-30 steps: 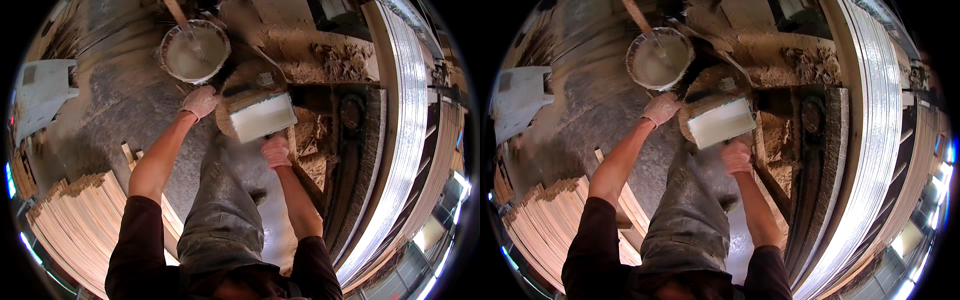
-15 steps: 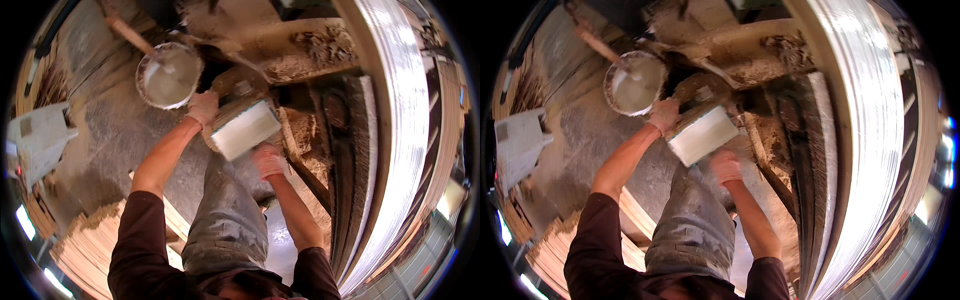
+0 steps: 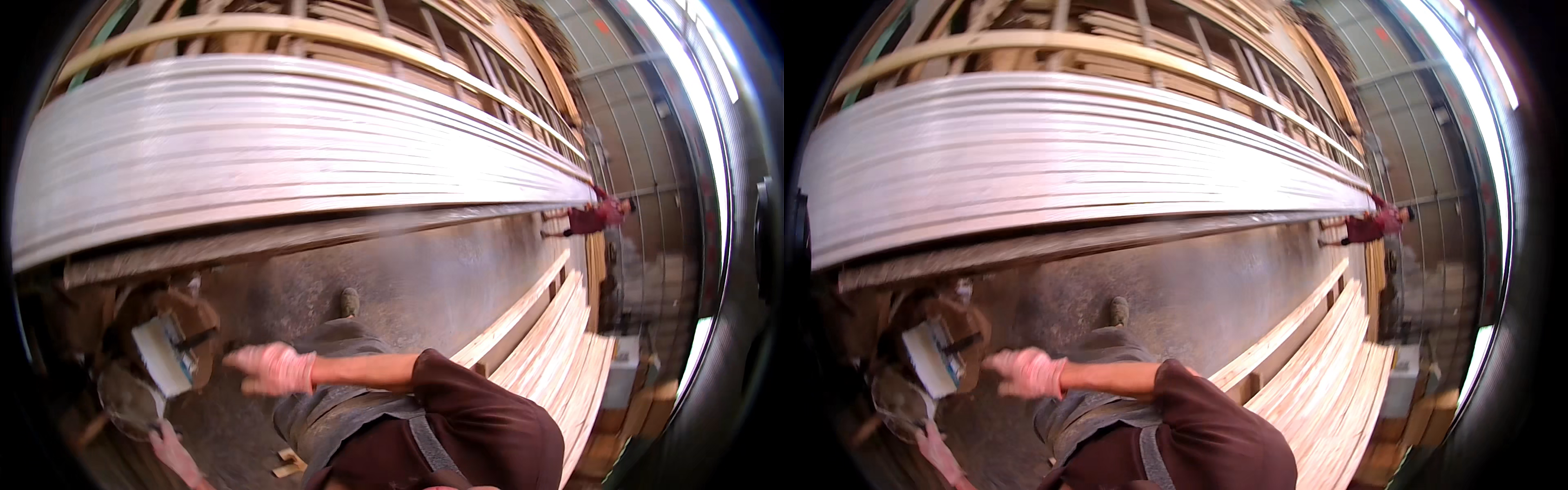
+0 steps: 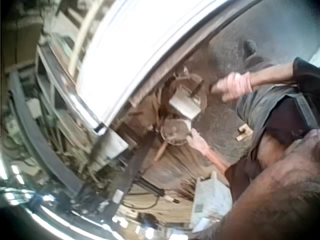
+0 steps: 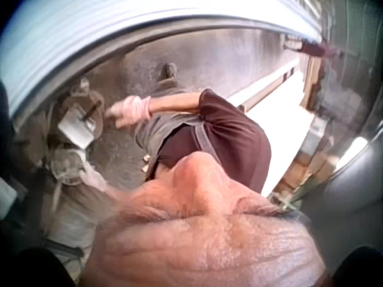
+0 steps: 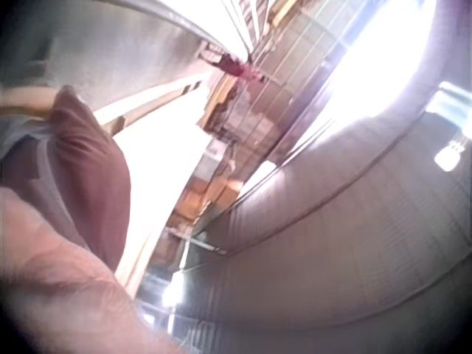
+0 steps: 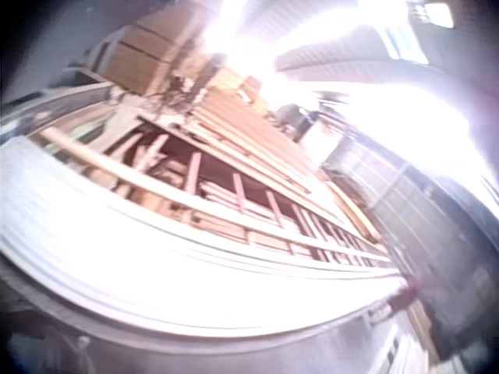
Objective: The person applies a white substance to the edges of wooden planks using a brush and a putty knife. They then place the planks onto a curved metal frame to form a panel. Later, the person applies the substance to a large flat wooden board and stacks it with others.
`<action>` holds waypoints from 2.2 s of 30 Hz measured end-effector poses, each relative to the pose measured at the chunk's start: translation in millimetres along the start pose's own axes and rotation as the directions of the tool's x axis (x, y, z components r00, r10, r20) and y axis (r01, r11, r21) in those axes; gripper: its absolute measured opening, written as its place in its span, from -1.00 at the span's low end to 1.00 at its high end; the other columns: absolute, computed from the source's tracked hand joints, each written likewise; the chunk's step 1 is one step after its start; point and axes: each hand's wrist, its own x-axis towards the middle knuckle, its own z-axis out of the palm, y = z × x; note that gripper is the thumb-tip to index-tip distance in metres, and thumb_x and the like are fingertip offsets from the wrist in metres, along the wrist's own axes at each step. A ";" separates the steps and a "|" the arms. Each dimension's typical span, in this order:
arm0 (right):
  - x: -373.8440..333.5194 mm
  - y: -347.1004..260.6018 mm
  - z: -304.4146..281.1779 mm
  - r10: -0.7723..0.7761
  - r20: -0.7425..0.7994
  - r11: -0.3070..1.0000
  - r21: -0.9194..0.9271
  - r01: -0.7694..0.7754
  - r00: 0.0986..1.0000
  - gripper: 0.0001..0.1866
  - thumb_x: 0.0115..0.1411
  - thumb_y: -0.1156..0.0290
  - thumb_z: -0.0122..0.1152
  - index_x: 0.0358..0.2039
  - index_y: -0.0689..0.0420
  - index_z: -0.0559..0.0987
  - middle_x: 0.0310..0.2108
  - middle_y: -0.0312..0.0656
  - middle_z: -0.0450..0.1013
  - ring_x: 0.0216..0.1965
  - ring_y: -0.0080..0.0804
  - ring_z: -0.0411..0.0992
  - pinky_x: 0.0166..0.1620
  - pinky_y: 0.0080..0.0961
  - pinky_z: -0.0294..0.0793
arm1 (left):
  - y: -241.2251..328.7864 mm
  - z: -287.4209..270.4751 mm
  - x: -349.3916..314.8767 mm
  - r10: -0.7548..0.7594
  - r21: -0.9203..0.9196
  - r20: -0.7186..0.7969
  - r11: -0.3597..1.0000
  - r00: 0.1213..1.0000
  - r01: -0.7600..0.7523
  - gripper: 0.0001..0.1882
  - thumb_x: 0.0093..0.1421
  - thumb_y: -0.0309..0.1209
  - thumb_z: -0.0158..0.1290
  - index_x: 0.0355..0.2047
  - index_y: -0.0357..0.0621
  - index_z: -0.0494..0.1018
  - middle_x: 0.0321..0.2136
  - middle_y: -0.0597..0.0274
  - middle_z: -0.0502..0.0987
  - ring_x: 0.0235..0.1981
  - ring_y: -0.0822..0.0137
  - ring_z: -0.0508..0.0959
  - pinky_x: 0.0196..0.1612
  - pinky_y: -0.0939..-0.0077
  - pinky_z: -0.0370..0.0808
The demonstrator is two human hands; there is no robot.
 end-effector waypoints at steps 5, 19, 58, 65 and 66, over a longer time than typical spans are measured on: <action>-92.2 -38.2 -85.5 -0.044 -0.022 0.998 -0.052 0.043 0.999 -0.22 0.09 0.30 0.38 0.34 0.10 0.34 0.02 0.11 0.48 -0.02 0.17 0.55 -0.01 0.00 0.58 | 101.5 169.5 -141.7 0.368 -0.274 0.228 0.913 0.901 -0.304 -0.64 0.34 -0.40 0.14 0.02 -0.47 0.54 -0.09 0.12 0.65 -0.10 0.28 0.58 0.04 0.29 0.56; -490.6 246.9 -311.3 0.529 -0.695 0.847 0.403 -0.346 0.487 -0.57 0.40 0.15 0.18 0.20 0.01 0.50 -0.17 0.12 0.62 -0.07 0.13 0.59 -0.05 -0.08 0.58 | 285.9 546.4 -416.9 0.269 0.013 0.904 0.761 0.333 -0.649 -0.63 0.34 -0.26 0.11 -0.03 -0.32 0.61 -0.24 -0.05 0.69 -0.23 0.13 0.70 -0.11 0.32 0.59; -1459.5 838.7 -642.5 0.870 -0.315 0.461 0.794 0.397 -0.380 -0.60 0.50 0.21 0.08 0.23 0.14 0.53 -0.43 -0.23 0.54 -0.61 -0.57 0.43 -0.52 -0.51 0.46 | 289.6 1460.9 -898.2 -0.326 0.043 0.944 -0.064 0.062 -0.997 -0.54 0.28 -0.07 0.11 -0.20 -0.31 0.60 -0.31 0.00 0.69 -0.34 0.10 0.73 -0.32 0.18 0.68; -1641.9 964.3 -616.4 0.914 0.091 0.200 0.746 0.635 -0.395 -0.65 0.46 0.14 0.05 0.06 0.08 0.56 -0.45 -0.20 0.53 -0.65 -0.47 0.42 -0.59 -0.39 0.50 | 374.0 1769.3 -1237.9 -0.283 0.415 0.909 0.568 0.305 -0.711 -0.54 0.35 -0.05 0.08 -0.15 -0.29 0.59 -0.40 0.15 0.65 -0.40 0.20 0.66 -0.28 0.30 0.62; -1671.0 982.3 -622.6 0.898 0.118 0.210 0.732 0.648 -0.425 -0.69 0.45 0.15 0.06 -0.01 0.08 0.57 -0.48 -0.20 0.53 -0.70 -0.46 0.38 -0.63 -0.38 0.48 | 389.6 1809.7 -1281.8 -0.279 0.388 0.921 0.571 0.273 -0.723 -0.55 0.35 -0.06 0.08 -0.16 -0.27 0.59 -0.42 0.18 0.64 -0.42 0.22 0.64 -0.28 0.33 0.62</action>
